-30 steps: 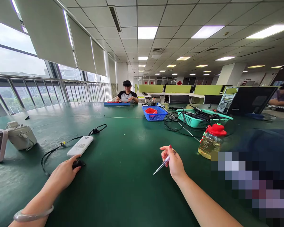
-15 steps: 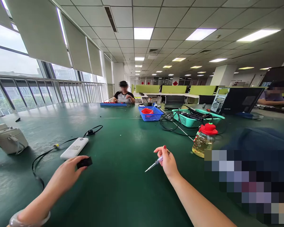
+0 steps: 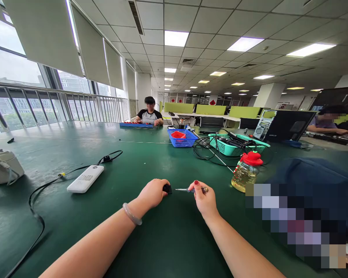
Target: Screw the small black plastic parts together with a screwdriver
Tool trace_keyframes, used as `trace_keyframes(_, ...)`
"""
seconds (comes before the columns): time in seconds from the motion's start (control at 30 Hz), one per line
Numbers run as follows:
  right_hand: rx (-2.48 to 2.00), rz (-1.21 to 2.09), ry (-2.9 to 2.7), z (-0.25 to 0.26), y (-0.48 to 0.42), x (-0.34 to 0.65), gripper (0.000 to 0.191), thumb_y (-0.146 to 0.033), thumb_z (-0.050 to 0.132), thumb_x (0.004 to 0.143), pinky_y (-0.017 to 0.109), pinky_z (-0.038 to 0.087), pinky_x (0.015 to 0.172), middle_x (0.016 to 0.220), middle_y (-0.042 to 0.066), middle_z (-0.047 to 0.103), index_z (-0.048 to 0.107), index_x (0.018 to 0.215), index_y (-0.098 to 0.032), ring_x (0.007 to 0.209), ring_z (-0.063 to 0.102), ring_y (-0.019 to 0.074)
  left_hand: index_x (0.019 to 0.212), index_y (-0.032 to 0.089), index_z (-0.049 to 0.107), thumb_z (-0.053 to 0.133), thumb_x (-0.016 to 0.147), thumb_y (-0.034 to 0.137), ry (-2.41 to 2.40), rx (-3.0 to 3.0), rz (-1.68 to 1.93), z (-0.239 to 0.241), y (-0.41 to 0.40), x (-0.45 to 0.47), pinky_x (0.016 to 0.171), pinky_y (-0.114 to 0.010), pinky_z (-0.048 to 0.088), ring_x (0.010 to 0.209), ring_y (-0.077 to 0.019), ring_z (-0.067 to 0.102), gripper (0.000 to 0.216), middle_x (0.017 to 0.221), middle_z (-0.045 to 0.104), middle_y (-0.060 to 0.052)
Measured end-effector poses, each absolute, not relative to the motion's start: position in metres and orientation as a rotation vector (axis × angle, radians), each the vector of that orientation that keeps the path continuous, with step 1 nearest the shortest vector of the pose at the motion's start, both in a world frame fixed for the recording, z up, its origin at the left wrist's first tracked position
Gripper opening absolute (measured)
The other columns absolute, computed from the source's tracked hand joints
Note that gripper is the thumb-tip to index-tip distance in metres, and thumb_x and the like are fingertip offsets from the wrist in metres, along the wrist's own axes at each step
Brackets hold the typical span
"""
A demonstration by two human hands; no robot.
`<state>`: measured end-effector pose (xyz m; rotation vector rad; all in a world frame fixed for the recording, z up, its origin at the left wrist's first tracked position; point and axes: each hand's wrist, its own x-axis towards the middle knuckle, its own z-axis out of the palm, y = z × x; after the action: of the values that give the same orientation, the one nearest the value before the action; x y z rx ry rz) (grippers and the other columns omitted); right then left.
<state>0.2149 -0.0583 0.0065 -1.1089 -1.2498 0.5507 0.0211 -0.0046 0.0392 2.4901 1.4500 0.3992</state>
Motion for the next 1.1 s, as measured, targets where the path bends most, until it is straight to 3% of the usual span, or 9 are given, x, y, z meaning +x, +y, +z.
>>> trace_keyframes(0.27, -1.083, 0.569, -1.364, 0.015, -0.063, 0.208, 0.051, -0.066, 0.055, 0.083, 0.027, 0.030, 0.047, 0.048, -0.002, 0.042, 0.066, 0.062, -0.021, 0.046, 0.038, 0.0126, 0.118, 0.027, 0.066, 0.061, 0.083, 0.021, 1.371, 2.516, 0.519, 0.016, 0.003, 0.011, 0.098, -0.036, 0.044, 0.107, -0.0251, 0.062, 0.036, 0.114, 0.069, -0.006)
trace_keyframes(0.47, -1.077, 0.520, -1.525, 0.017, -0.066, 0.206, 0.040, -0.054, 0.056, 0.087, 0.026, 0.036, 0.051, 0.061, 0.002, 0.056, 0.067, 0.069, -0.020, 0.054, 0.046, 0.0141, 0.126, 0.025, 0.060, 0.065, 0.077, 0.020, 1.364, 2.295, 0.605, 0.008, 0.010, 0.008, 0.101, -0.032, 0.045, 0.115, -0.0239, 0.060, 0.050, 0.122, 0.068, -0.004)
trace_keyframes(1.1, -1.019, 0.503, -1.646, 0.017, -0.071, 0.203, 0.037, -0.049, 0.054, 0.090, 0.027, 0.039, 0.055, 0.069, 0.004, 0.063, 0.070, 0.074, -0.021, 0.058, 0.051, 0.0163, 0.121, 0.027, 0.065, 0.060, 0.083, 0.028, 1.362, 2.340, 0.566, 0.010, 0.003, 0.009, 0.103, -0.034, 0.043, 0.115, -0.0232, 0.058, 0.038, 0.120, 0.068, -0.006)
